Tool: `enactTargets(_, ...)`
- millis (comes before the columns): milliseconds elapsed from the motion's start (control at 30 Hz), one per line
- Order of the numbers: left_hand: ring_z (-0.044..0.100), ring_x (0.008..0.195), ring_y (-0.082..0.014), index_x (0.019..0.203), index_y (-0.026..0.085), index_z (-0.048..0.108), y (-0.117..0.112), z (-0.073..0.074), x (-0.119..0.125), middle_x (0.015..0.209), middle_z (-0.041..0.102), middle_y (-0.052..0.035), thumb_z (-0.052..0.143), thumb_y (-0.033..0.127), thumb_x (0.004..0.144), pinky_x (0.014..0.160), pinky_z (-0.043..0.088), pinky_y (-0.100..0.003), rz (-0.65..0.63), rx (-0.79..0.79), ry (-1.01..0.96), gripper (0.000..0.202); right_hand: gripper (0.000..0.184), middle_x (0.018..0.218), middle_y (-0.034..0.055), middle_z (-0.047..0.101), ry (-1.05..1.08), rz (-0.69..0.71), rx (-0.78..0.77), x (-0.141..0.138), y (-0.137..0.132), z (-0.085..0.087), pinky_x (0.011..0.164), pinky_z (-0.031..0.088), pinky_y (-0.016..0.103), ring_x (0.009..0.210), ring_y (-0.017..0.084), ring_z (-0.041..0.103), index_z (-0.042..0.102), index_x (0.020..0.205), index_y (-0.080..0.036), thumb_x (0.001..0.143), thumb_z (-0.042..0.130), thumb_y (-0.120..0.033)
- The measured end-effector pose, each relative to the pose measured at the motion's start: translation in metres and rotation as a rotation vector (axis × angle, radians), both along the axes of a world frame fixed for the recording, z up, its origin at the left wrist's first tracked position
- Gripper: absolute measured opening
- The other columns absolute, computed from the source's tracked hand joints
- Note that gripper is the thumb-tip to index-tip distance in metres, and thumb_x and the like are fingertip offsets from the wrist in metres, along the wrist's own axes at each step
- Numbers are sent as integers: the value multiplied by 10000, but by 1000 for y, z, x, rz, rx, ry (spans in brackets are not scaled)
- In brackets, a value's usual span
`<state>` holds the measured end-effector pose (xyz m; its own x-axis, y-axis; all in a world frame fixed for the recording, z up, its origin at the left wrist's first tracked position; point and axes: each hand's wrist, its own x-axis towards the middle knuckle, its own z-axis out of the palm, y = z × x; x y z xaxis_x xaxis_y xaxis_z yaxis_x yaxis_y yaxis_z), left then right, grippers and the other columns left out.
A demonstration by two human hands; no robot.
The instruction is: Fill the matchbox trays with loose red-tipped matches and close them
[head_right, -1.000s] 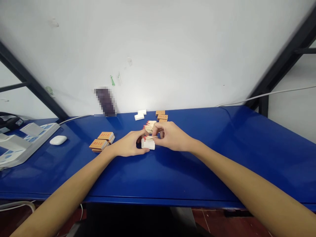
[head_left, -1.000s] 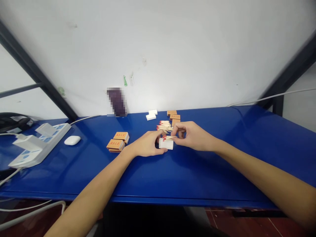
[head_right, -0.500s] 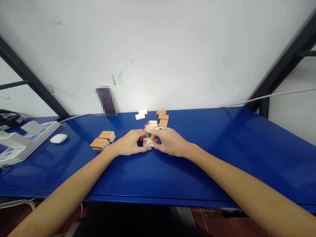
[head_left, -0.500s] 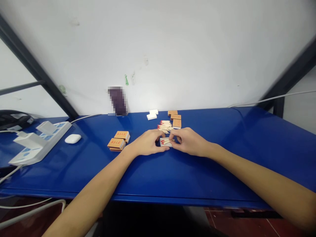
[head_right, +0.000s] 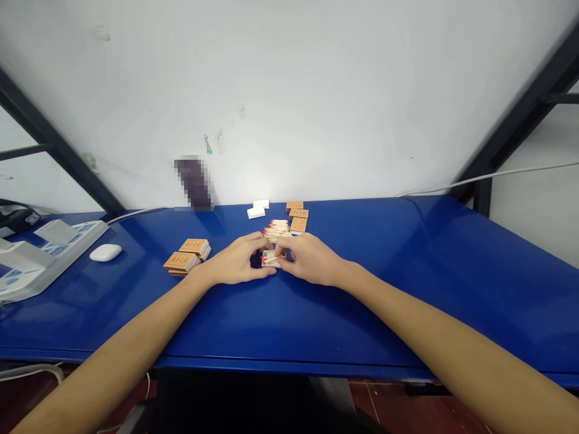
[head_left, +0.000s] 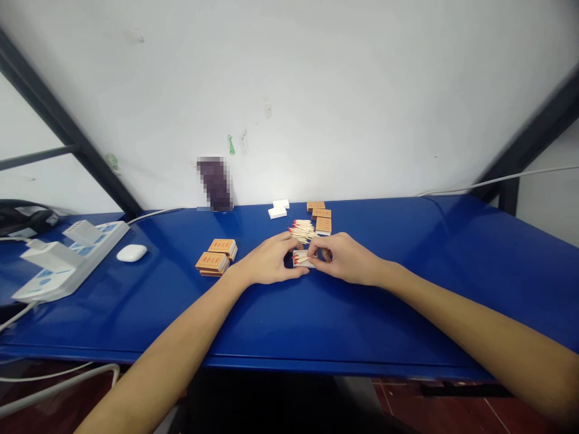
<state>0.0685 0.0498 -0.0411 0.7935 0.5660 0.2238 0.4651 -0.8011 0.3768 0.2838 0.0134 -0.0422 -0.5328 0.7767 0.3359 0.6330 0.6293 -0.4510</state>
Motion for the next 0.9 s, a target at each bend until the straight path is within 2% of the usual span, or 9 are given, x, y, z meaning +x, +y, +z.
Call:
enactTargets(133,536,920,-223,1044,155,612,-1,3,-1,932,573,-73,497,321,894,827,451,-345,-34,26,20,252,98,596,-31,553,-53,6,64,1,2,-1,588,329,235,536,104,452,628,823,-188,868,560,-241)
enactTargets(267,547,951,-211,1040,153,636,1,4,-1,987,587,-80,390,195,905,859,448,-332,-54,10,9,284,101,598,-29,556,-63,8,75,3,3,-1,588,329,235,530,104,459,622,829,-188,876,545,-233)
enactTargets(567,559,941,-201,1033,154,648,3,2,0,987,578,-79,357,193,930,873,452,-333,-30,29,11,312,112,620,-22,577,-104,-1,73,4,3,-2,589,333,237,532,102,460,624,817,-187,874,539,-233)
enactTargets(900,545,898,-189,998,164,644,4,-1,0,936,564,-68,371,229,958,825,447,-319,-30,59,21,283,218,654,2,611,-91,5,61,3,2,-2,590,339,246,560,111,483,631,769,-178,909,520,-303)
